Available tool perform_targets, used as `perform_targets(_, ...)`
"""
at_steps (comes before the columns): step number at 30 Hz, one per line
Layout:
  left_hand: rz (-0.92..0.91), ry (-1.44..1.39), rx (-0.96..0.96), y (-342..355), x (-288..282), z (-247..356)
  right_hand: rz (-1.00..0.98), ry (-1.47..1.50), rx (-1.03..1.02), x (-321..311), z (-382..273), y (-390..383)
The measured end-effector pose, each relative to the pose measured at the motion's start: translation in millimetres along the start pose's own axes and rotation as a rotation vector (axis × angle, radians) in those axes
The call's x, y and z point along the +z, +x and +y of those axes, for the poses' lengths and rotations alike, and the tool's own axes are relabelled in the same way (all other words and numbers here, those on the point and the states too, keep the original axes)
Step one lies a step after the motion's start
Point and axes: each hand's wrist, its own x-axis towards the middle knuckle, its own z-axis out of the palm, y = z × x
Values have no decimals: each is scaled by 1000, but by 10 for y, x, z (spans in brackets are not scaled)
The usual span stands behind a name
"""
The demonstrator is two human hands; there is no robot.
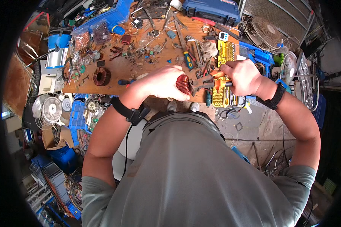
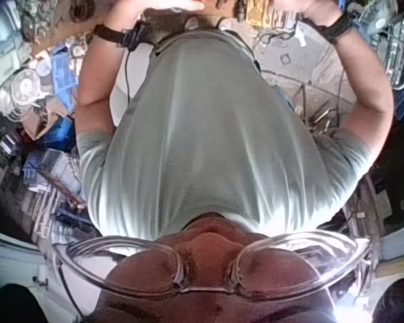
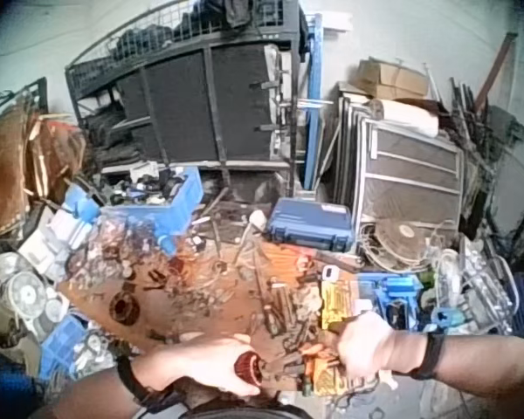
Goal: Cutting and manipulating copper windings on an electric motor stator using pliers.
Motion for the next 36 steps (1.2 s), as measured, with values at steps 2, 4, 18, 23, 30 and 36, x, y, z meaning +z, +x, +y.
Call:
perform_targets(2, 103, -18, 32, -4, 50, 2, -7, -9, 13, 10, 31, 12)
perform_targets(4, 128, 50, -15, 36, 55, -19, 17, -25, -4, 80, 101, 99)
perform_targets(18, 289, 165, -78, 194, 238, -160, 137, 1, -137, 501, 422, 351)
perform_targets(23, 154, -196, 78, 161, 140, -60, 381, 62, -285, 682, 554, 314)
perform_targets(30, 183, -246, 188, 122, 126, 60, 525, 217, -306, 697, 501, 179)
perform_targets(36, 233, -312, 249, 79, 146, 140, 541, 326, -277, 782, 438, 78)
